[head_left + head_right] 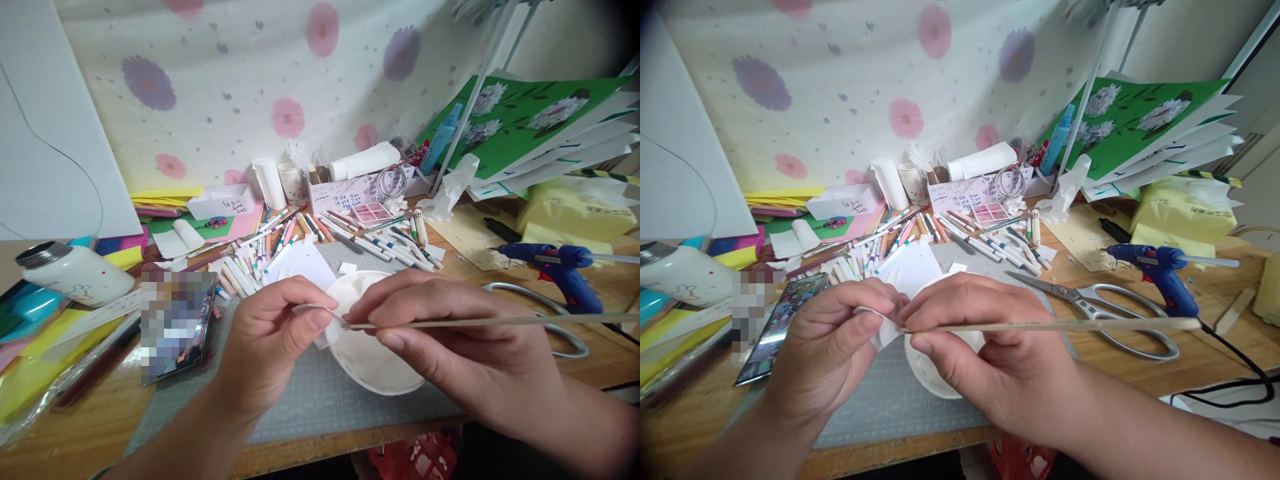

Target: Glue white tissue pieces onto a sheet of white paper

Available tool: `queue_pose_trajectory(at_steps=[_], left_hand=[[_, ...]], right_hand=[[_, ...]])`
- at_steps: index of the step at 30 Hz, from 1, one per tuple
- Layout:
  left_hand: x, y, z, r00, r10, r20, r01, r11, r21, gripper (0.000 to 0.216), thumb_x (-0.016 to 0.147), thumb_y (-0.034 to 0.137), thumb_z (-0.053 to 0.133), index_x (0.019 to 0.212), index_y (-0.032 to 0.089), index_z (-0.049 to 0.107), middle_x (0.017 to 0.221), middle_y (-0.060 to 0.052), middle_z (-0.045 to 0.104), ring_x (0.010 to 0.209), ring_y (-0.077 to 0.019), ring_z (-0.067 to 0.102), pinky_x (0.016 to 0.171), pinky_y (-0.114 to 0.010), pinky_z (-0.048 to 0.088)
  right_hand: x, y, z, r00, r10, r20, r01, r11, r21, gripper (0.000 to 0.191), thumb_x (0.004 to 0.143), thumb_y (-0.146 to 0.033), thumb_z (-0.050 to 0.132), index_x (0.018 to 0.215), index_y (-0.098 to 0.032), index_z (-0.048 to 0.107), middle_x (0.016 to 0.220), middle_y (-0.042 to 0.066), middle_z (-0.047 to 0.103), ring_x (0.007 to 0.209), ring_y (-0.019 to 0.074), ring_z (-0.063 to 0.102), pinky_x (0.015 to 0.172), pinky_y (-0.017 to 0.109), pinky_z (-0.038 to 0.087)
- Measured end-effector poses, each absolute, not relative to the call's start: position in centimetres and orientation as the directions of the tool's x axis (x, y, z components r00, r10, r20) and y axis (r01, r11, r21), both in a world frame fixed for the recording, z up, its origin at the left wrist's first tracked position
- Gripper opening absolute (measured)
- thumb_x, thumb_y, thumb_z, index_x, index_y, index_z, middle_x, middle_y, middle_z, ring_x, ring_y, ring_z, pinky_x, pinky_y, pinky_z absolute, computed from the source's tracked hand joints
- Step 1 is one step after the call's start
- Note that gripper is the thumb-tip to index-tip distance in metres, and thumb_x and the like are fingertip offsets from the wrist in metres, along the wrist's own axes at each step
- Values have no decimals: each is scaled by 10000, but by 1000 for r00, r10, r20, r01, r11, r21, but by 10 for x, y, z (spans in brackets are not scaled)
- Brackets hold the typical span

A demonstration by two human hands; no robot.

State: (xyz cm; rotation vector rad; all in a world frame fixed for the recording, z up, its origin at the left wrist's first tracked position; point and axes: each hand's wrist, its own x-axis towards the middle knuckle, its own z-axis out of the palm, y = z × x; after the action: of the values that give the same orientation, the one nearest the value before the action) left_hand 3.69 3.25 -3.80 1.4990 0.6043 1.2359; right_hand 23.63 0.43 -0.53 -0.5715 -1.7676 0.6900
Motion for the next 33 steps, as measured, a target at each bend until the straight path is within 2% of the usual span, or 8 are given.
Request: queue_pose_trajectory(at_steps=[3, 9, 18, 21, 23, 25, 29, 33], left_hand=[[38, 32, -36, 332, 879, 344, -240, -274, 931, 80, 862, 235, 678, 865, 293, 732, 768, 41, 642, 704, -103, 528, 663, -211, 431], [39, 31, -31, 309, 907, 288, -229, -223, 948, 74, 858, 253, 648, 796, 233, 683, 733, 13, 631, 738, -149, 556, 697, -268, 438], [39, 30, -30, 413, 886, 212, -280, -98, 955, 81, 858, 265, 662, 793, 220, 681, 723, 12, 667, 697, -133, 581, 673, -246, 461], [37, 29, -32, 440, 872, 214, -280, -93, 956, 81, 856, 273, 669, 789, 228, 676, 696, 25, 648, 669, -117, 569, 643, -228, 457], [37, 29, -32, 441, 868, 231, -231, -139, 963, 57, 852, 256, 670, 799, 238, 676, 685, 31, 645, 643, -110, 563, 613, -218, 453], [37, 28, -31, 405, 874, 269, -94, -253, 963, 21, 833, 227, 681, 833, 246, 688, 681, 33, 653, 601, -103, 555, 564, -208, 438], [39, 27, -25, 339, 839, 425, 205, -507, 837, 68, 777, 185, 707, 830, 225, 696, 641, 29, 663, 545, -111, 564, 506, -215, 417], [37, 27, -23, 368, 801, 472, 271, -578, 770, 43, 791, 200, 702, 787, 220, 665, 651, 30, 662, 573, -120, 587, 525, -227, 423]], right_hand=[[236, 4, -5, -292, 687, 666, 21, 700, -714, 141, 807, -3, 653, 919, -69, 707, 907, 109, 747, 885, 144, 708, 798, 212, 587], [237, 4, -4, -328, 682, 654, 24, 698, -716, 150, 804, 3, 648, 919, -71, 711, 862, 99, 745, 862, 145, 708, 795, 214, 588], [241, 5, 1, -291, 663, 689, 96, 737, -669, 89, 810, -64, 689, 878, -116, 713, 918, 76, 761, 918, 133, 705, 815, 174, 572], [242, 5, 2, -316, 644, 696, 120, 755, -644, 123, 809, -72, 693, 905, -146, 718, 917, 56, 765, 915, 139, 709, 802, 191, 581], [241, 4, 3, -326, 640, 696, 133, 759, -637, 149, 811, -79, 693, 921, -175, 722, 923, 44, 766, 910, 147, 714, 787, 208, 590], [241, 4, 3, -325, 645, 692, 140, 756, -639, 151, 810, -91, 697, 919, -192, 725, 929, 42, 766, 903, 152, 719, 780, 216, 595], [240, 3, 3, -328, 659, 677, 147, 744, -652, 166, 801, -74, 693, 923, -181, 726, 925, 56, 767, 904, 157, 721, 795, 216, 594], [241, 2, 1, -305, 665, 682, 153, 741, -654, 185, 798, -54, 681, 927, -179, 724, 932, 58, 766, 891, 152, 719, 791, 217, 593]])
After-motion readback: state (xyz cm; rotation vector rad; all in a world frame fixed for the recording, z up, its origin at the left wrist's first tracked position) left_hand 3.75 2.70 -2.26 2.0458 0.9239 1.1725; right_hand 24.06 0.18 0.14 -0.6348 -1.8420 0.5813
